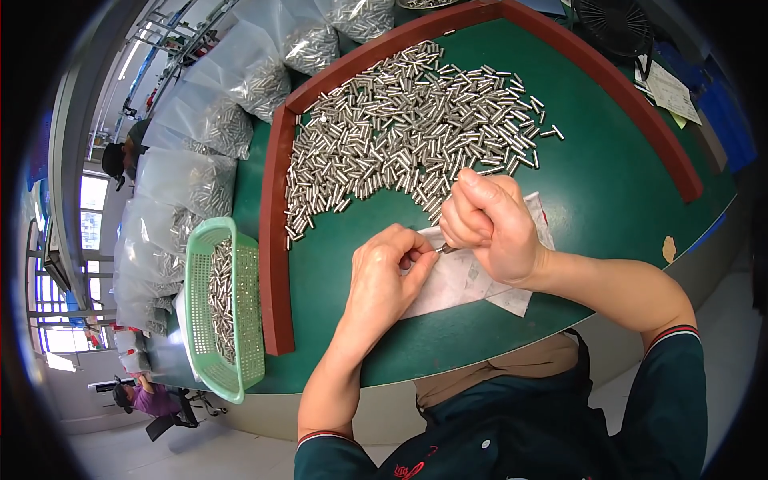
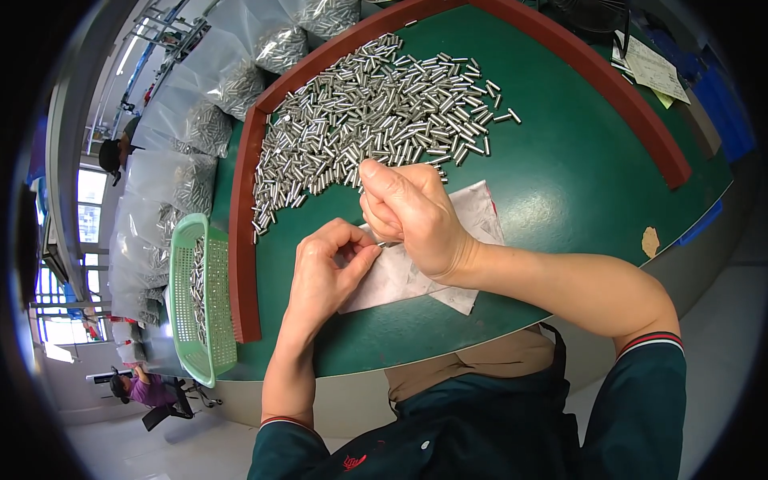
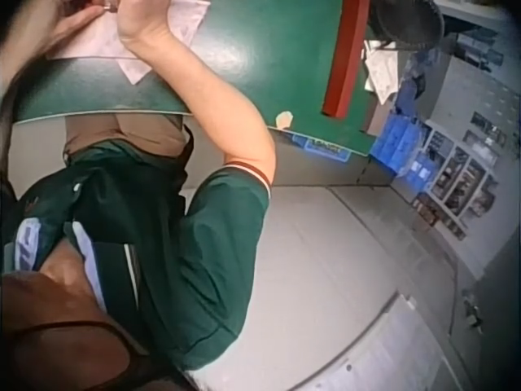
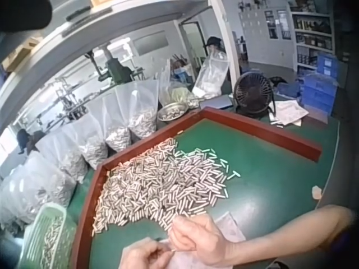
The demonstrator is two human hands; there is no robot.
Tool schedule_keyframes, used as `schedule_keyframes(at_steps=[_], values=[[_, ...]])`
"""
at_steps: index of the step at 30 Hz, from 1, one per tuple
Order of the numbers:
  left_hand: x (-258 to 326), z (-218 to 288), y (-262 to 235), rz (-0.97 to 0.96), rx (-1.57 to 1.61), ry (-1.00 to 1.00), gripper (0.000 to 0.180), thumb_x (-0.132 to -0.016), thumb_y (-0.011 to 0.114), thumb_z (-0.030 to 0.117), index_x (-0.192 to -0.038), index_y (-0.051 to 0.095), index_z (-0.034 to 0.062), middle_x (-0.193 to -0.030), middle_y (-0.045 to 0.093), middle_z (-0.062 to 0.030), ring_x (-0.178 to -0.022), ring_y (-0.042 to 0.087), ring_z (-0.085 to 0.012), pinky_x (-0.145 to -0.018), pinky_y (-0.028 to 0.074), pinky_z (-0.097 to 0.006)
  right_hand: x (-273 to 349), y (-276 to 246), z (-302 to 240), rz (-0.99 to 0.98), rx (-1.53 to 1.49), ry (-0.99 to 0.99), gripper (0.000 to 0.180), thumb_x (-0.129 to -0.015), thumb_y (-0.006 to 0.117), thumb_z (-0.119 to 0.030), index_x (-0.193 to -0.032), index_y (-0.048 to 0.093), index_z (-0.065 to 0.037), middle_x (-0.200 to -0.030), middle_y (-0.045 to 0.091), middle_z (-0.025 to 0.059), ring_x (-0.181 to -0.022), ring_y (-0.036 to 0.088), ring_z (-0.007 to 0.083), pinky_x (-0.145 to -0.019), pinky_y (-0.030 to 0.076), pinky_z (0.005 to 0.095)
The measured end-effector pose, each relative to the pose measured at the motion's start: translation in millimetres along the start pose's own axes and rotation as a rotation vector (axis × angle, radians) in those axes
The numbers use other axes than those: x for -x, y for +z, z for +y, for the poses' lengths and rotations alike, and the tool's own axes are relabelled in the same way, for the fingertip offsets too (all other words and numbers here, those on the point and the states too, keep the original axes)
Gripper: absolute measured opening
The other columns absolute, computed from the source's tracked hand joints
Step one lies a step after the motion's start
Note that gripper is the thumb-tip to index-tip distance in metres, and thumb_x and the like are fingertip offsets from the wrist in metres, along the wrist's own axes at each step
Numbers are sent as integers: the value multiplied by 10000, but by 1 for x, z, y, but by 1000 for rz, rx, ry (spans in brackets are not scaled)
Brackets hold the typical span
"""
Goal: Manually inspecting and sorting small metal pins at a manufacturing workbench.
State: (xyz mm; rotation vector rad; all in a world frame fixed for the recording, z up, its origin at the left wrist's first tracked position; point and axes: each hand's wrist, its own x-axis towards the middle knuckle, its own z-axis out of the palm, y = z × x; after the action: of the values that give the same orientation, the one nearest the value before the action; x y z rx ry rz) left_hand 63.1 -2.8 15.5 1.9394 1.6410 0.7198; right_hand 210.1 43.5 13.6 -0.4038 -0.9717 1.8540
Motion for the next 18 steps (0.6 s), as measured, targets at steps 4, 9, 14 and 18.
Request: schedule_keyframes(at_steps=[4,9,14,18], values=[[-1,1,-1,-12,15,-23,86,-669,652,20,-681,575,-17,-634,551,-56,-537,499,-127,-515,411,-246,1,0,3,-14,9,-30,458,-921,303,-252,-488,262,-109,-425,226,-30,-395,190,78,-398,178,241],[-4,0,-1,-23,27,-34,95,-668,659,24,-680,578,-22,-627,547,-60,-536,498,-131,-513,410,-250,1,2,6,-30,63,-47,460,-924,295,-248,-490,266,-100,-439,235,-25,-412,210,79,-421,198,239],[-6,1,-4,-18,22,-31,82,-660,645,38,-679,578,-5,-645,554,-85,-525,528,-195,-503,425,-298,-1,3,9,-61,40,-51,437,-906,367,-252,-509,319,-76,-491,292,-36,-473,240,57,-439,224,234],[-3,-1,-5,26,17,70,96,-666,635,33,-721,565,-3,-657,520,-89,-579,527,-232,-545,427,-302,5,5,10,-71,107,-75,422,-907,368,-228,-519,326,-66,-496,300,-39,-475,239,55,-436,216,230]])
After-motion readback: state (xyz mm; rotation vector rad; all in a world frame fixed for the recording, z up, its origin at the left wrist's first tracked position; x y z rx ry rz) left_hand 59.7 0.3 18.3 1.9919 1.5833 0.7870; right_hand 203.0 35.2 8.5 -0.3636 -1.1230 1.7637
